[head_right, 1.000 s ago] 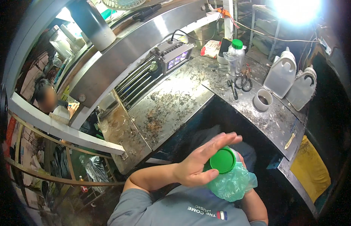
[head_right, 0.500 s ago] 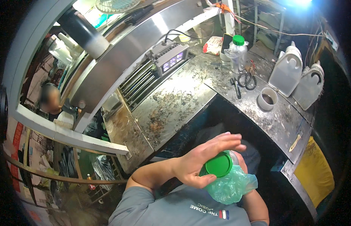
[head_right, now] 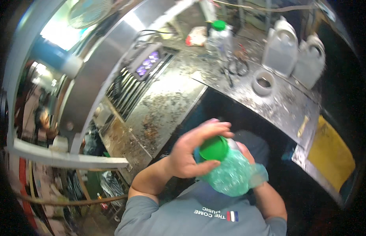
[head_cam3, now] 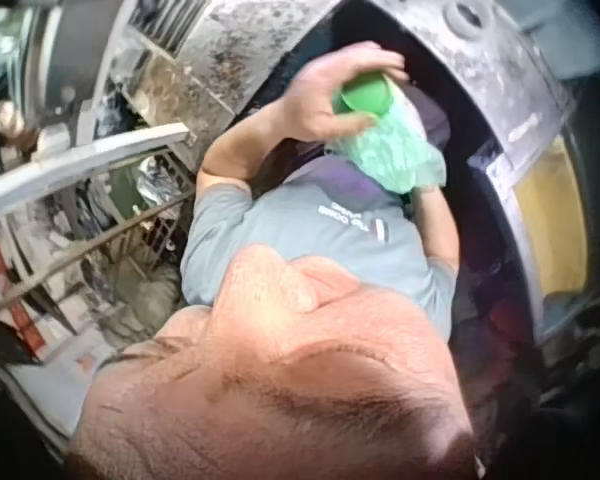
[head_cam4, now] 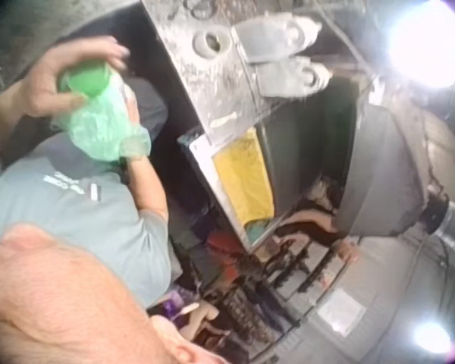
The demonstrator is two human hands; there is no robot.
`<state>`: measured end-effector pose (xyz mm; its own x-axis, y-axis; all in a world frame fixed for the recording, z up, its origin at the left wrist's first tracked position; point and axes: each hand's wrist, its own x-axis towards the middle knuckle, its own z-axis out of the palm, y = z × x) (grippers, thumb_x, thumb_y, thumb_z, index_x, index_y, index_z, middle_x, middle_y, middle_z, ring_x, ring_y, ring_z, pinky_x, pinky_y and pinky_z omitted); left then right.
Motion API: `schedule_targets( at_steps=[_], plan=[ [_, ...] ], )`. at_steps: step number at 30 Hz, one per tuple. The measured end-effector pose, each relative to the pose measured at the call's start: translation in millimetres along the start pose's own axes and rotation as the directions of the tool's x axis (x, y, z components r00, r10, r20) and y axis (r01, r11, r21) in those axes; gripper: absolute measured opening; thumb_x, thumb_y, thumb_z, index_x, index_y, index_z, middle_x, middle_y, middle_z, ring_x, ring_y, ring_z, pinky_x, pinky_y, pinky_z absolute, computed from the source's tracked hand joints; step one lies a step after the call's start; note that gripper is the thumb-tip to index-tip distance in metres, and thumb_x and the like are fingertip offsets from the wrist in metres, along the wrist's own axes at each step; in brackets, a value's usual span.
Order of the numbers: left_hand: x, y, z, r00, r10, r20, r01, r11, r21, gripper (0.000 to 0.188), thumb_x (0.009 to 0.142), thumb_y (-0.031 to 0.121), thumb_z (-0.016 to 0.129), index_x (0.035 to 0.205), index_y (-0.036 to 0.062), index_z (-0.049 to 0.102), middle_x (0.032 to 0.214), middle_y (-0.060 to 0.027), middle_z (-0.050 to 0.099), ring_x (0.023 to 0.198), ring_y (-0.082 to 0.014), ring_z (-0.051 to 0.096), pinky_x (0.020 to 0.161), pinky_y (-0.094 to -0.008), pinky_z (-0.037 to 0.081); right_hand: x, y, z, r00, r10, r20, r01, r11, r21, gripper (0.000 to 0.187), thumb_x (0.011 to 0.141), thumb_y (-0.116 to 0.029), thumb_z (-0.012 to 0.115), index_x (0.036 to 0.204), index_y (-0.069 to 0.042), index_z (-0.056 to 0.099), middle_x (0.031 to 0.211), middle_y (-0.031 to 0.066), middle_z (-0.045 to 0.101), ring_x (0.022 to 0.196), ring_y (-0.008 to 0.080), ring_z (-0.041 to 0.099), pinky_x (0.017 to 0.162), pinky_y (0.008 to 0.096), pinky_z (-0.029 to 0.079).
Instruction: The person applies a dark liquid to the sole of a black shoe using a brush, repeatedly dipping the brush into a small container. They handle a plastic bottle and a green cap, then continue applying the liquid to the shoe sole and briefly to the upper part of the shoe.
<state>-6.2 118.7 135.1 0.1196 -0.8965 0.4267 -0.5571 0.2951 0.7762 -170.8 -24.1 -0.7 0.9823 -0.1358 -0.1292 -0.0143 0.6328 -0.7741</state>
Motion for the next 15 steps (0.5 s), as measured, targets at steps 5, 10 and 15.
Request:
schedule_targets(
  at_steps=[5, 10, 15],
  plan=[
    [-15.1, 2.1, 15.4, 0.913, -0.218, -0.345, 0.319, 0.909, 0.269, 0.087, 0.070, 0.054, 0.086, 0.131, -0.0007, 0.055, 0.131, -0.0214, 0.054, 0.121, -0.0306, 0.058, 0.109, -0.0415, 0.039, -13.3, 21.7, -10.2, 0.871, -0.473, 0.135, 0.342, 0.383, -0.858, 0.064, 0.081, -0.014, 0.074, 0.138, 0.002, 0.048, 0.133, 0.0195, 0.054, 0.119, 0.0362, 0.059, 0.102, 0.0414, 0.049],
    [-3.7, -6.2, 6.0, 0.997, -0.073, -0.013, 0.069, 0.978, -0.197, 0.078, 0.075, 0.027, 0.067, 0.141, -0.0070, 0.046, 0.149, -0.0283, 0.043, 0.143, -0.0360, 0.040, 0.119, -0.0456, 0.028, -17.4, 10.3, -10.3, 0.819, -0.525, 0.233, 0.400, 0.231, -0.887, 0.062, 0.082, -0.013, 0.073, 0.138, 0.000, 0.048, 0.132, 0.0178, 0.054, 0.119, 0.0351, 0.060, 0.102, 0.0403, 0.050],
    [-18.7, -14.3, 14.9, 0.939, -0.231, -0.255, 0.205, 0.971, -0.124, 0.076, 0.070, 0.019, 0.090, 0.132, -0.0058, 0.055, 0.124, -0.0179, 0.063, 0.120, -0.0277, 0.059, 0.110, -0.0415, 0.041, -17.1, 11.9, -6.6, 0.806, -0.571, 0.154, 0.354, 0.259, -0.899, 0.056, 0.086, -0.012, 0.070, 0.137, -0.001, 0.048, 0.126, 0.0183, 0.059, 0.115, 0.0350, 0.063, 0.098, 0.0410, 0.052]
  ],
)
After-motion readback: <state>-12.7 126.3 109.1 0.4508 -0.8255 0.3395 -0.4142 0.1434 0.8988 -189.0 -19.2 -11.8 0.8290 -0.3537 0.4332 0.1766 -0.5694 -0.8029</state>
